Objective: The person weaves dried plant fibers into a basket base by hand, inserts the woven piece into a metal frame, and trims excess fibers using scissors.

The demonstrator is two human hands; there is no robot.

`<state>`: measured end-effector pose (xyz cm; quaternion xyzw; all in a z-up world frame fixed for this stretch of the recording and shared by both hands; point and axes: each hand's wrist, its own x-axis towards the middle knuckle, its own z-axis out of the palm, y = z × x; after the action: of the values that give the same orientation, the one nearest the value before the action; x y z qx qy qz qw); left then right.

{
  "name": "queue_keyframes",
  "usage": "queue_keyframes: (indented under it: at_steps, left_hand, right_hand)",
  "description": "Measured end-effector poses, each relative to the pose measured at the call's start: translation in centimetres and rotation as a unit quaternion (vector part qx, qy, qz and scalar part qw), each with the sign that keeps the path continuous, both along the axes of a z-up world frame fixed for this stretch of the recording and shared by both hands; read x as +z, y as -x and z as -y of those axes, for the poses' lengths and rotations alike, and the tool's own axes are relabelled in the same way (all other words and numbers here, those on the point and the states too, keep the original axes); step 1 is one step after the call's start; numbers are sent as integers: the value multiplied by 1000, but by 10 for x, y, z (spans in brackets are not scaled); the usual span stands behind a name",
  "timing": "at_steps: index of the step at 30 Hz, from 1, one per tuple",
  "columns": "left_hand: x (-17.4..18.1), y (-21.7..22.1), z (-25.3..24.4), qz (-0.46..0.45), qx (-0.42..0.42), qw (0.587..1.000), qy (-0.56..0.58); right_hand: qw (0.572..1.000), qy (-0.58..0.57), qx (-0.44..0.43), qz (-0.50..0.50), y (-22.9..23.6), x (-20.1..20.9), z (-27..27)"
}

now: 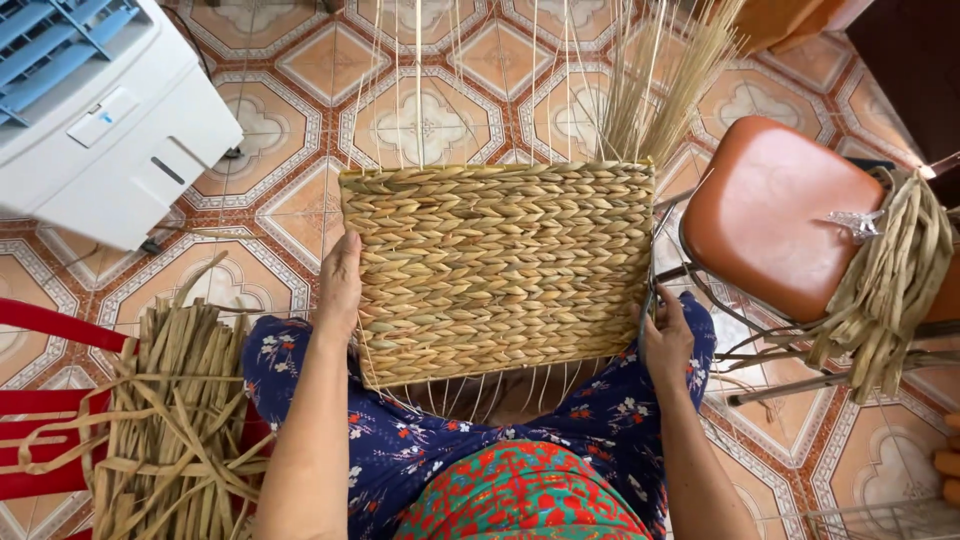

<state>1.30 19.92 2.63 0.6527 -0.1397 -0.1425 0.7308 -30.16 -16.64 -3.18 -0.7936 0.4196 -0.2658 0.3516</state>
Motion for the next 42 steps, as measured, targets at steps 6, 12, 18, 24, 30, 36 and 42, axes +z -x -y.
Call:
queue_keyframes:
  at_steps: [6, 12, 18, 24, 30, 36, 42]
  left_hand:
    - [-3, 13, -4, -18, 34, 999, -14]
    - [-9, 24, -8, -8, 68, 995, -77]
    - [-20, 24, -12, -30, 56, 998, -5]
    - [-20, 27, -10, -25, 52, 998, -4]
    - [-13, 38, -4, -11, 74, 997, 15]
    - [83, 60, -10, 57, 45, 997, 17]
    - [175, 35, -49, 259, 143, 949, -109]
  right_hand:
    - [999, 21, 1, -24, 6, 0, -3]
    - [997, 69, 22, -34, 12, -17, 5]
    - [996, 71, 10, -59, 11, -16, 6]
    - [994, -18, -2, -108, 7, -18, 23]
    - [994, -95, 38, -25, 17, 13, 10]
    - [959, -247, 91, 108, 34, 1, 20]
    - [973, -204, 59, 88, 37, 23, 1]
